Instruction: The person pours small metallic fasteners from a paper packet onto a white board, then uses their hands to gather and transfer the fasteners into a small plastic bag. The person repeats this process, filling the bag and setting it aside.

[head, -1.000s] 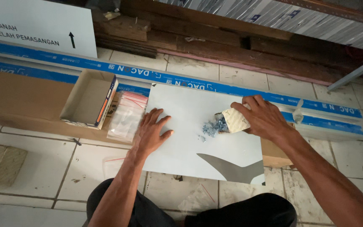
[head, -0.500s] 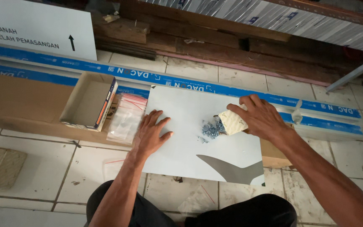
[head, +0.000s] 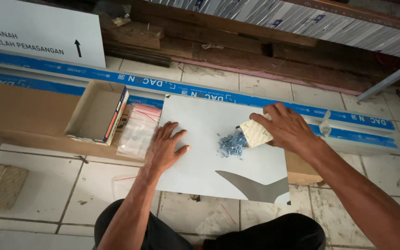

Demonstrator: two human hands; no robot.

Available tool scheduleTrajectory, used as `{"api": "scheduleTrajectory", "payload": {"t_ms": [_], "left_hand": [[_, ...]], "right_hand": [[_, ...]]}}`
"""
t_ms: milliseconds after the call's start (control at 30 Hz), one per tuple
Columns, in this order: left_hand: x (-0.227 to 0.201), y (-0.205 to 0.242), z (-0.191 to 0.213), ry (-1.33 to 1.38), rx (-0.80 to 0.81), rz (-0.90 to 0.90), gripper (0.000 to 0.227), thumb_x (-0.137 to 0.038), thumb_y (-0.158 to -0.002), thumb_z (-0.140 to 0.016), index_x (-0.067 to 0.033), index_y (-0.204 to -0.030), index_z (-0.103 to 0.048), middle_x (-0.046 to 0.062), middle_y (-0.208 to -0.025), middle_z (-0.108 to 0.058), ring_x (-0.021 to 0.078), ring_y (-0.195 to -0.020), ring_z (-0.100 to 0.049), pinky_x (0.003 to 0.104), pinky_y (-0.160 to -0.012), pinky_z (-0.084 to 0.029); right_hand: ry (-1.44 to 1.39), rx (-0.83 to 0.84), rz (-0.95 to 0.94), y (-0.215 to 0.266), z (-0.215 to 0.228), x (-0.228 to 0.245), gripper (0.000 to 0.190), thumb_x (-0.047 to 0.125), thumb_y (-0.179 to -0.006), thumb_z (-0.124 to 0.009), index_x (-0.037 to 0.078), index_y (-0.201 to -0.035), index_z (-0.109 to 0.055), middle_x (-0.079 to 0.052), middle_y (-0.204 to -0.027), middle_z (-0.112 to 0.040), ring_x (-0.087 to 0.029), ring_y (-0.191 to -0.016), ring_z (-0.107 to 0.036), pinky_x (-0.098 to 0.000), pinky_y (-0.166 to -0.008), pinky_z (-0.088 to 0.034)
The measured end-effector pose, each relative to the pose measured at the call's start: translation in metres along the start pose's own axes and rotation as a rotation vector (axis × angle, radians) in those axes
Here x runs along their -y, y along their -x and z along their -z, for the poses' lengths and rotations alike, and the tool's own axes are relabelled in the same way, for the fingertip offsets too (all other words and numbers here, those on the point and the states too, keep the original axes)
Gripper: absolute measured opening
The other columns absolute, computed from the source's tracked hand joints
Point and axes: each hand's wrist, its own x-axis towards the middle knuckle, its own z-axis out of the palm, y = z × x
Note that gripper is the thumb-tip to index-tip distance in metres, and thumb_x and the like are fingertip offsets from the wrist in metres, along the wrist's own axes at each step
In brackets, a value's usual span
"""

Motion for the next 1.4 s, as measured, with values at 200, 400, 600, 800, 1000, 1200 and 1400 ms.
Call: {"api": "scheduleTrajectory", "payload": {"t_ms": [200,400,600,800,1000,1200,1400], "left_hand": [[0.000,-0.002,0.004,-0.011,0.030,-0.017,0.049,-0.045,-0.083,-0.073,-0.0265,-0.128,-0.067,0.009,-0.141,-0.055,0.0332,-0.138,-0.049,0.057,-0.113,-0.040],[0.000,0.000,-0.001,-0.002,0.025,0.017,0.050,-0.045,-0.082,-0.073,-0.0267,-0.128,-0.067,0.007,-0.144,-0.053,0.0315,-0.141,-0.046,0.054,-0.116,-0.036],[0.002,-0.001,-0.005,-0.005,-0.002,0.000,0.051,-0.045,-0.081,-0.074,-0.0267,-0.128,-0.067,0.008,-0.141,-0.054,0.0325,-0.139,-0.047,0.054,-0.114,-0.039],[-0.001,-0.001,0.001,-0.003,0.022,0.021,0.050,-0.045,-0.081,-0.073,-0.0281,-0.128,-0.067,0.007,-0.143,-0.053,0.0325,-0.140,-0.046,0.055,-0.115,-0.037],[-0.006,-0.003,0.011,-0.008,0.069,0.008,0.050,-0.046,-0.083,-0.071,-0.0275,-0.129,-0.066,0.008,-0.143,-0.054,0.0339,-0.139,-0.048,0.056,-0.114,-0.039],[-0.003,-0.004,0.011,-0.022,0.104,0.002,0.048,-0.047,-0.084,-0.070,-0.0272,-0.128,-0.068,0.009,-0.143,-0.055,0.0333,-0.140,-0.048,0.054,-0.115,-0.040],[0.008,-0.004,-0.012,-0.076,0.049,-0.007,0.051,-0.049,-0.082,-0.072,-0.0289,-0.129,-0.068,0.011,-0.140,-0.058,0.0332,-0.138,-0.052,0.053,-0.114,-0.041]], "right_hand": [[-0.030,0.060,-0.026,0.001,-0.004,-0.006,0.084,0.034,-0.072,-0.083,0.027,-0.147,-0.045,-0.006,-0.126,-0.048,-0.033,-0.123,-0.047,-0.0493,-0.095,-0.055],[-0.217,0.114,-0.157,0.010,-0.018,-0.013,0.089,0.037,-0.073,-0.085,0.027,-0.149,-0.040,-0.006,-0.136,-0.046,-0.035,-0.133,-0.042,-0.0568,-0.093,-0.057],[-0.509,0.157,-0.319,0.023,-0.021,-0.025,0.092,0.038,-0.075,-0.084,0.030,-0.152,-0.034,-0.007,-0.141,-0.046,-0.037,-0.138,-0.042,-0.0633,-0.098,-0.053],[-0.782,0.046,-0.441,0.045,-0.033,-0.038,0.103,0.038,-0.068,-0.088,0.027,-0.155,-0.034,-0.016,-0.153,-0.043,-0.044,-0.143,-0.040,-0.0595,-0.116,-0.038],[-1.257,-0.234,-0.601,0.065,-0.055,-0.028,0.095,0.016,-0.068,-0.092,0.014,-0.147,-0.039,-0.023,-0.140,-0.056,-0.043,-0.135,-0.049,-0.0573,-0.110,-0.040],[-1.534,-0.584,-0.792,0.091,-0.106,-0.016,0.090,0.008,-0.068,-0.091,0.014,-0.145,-0.044,-0.013,-0.135,-0.059,-0.022,-0.120,-0.055,-0.0447,-0.104,-0.049],[-1.196,-0.800,-1.004,0.109,-0.207,-0.058,0.076,0.041,-0.080,-0.096,-0.005,-0.131,-0.066,-0.027,-0.109,-0.068,-0.037,-0.093,-0.068,-0.0451,-0.075,-0.057]]}}
